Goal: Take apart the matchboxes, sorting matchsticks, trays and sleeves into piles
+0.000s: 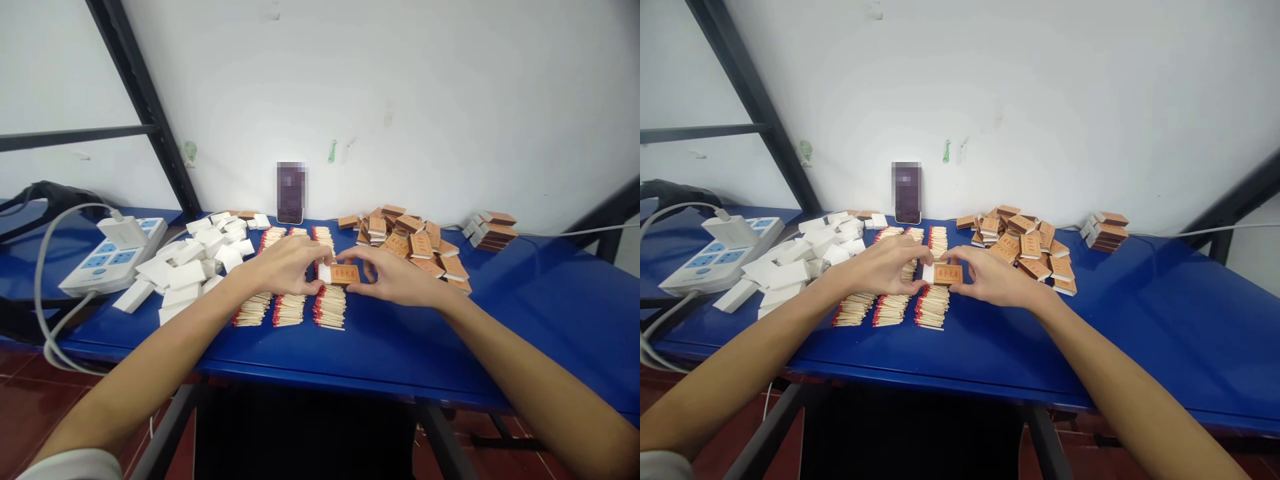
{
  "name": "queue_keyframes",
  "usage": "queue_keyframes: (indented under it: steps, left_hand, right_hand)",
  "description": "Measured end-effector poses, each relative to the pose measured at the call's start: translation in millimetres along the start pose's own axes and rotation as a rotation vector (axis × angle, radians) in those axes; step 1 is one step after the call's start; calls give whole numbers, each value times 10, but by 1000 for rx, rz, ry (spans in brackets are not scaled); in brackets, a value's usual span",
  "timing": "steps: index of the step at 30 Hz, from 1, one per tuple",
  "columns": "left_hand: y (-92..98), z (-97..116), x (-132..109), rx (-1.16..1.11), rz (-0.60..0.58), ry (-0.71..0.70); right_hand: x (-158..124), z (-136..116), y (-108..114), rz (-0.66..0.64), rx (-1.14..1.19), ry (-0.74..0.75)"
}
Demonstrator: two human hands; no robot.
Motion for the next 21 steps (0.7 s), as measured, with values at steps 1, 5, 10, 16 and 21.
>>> queue_keyframes:
  steps: [1,5,10,16,21]
  left_hand:
    - [-2,-4,0,-5,-8,1]
    - [-21,-17,-4,-6,-35,1]
    - [-47,-16,-12,19,-62,1]
    - [-44,3,-15,25,-92,12]
    - [-39,1,-11,29,-82,10]
  right_hand:
    - [-8,19,15,-11,4,-16]
    - [-45,123,70,-82,-11,-135]
    - [-80,219,128,-168,-59,-252]
    - [-90,195,326,11,-154,-234]
    - [-138,293,605,437,-396,-327]
Point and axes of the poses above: each hand's wrist, its own x-axis towards the middle knuckle, its own y-axis out of the back of the hand, z = x × y, the point moved 4 cm from there along x, towards the middle knuckle, and after that the axes turned 6 degrees about x, right-handed, at the moved point
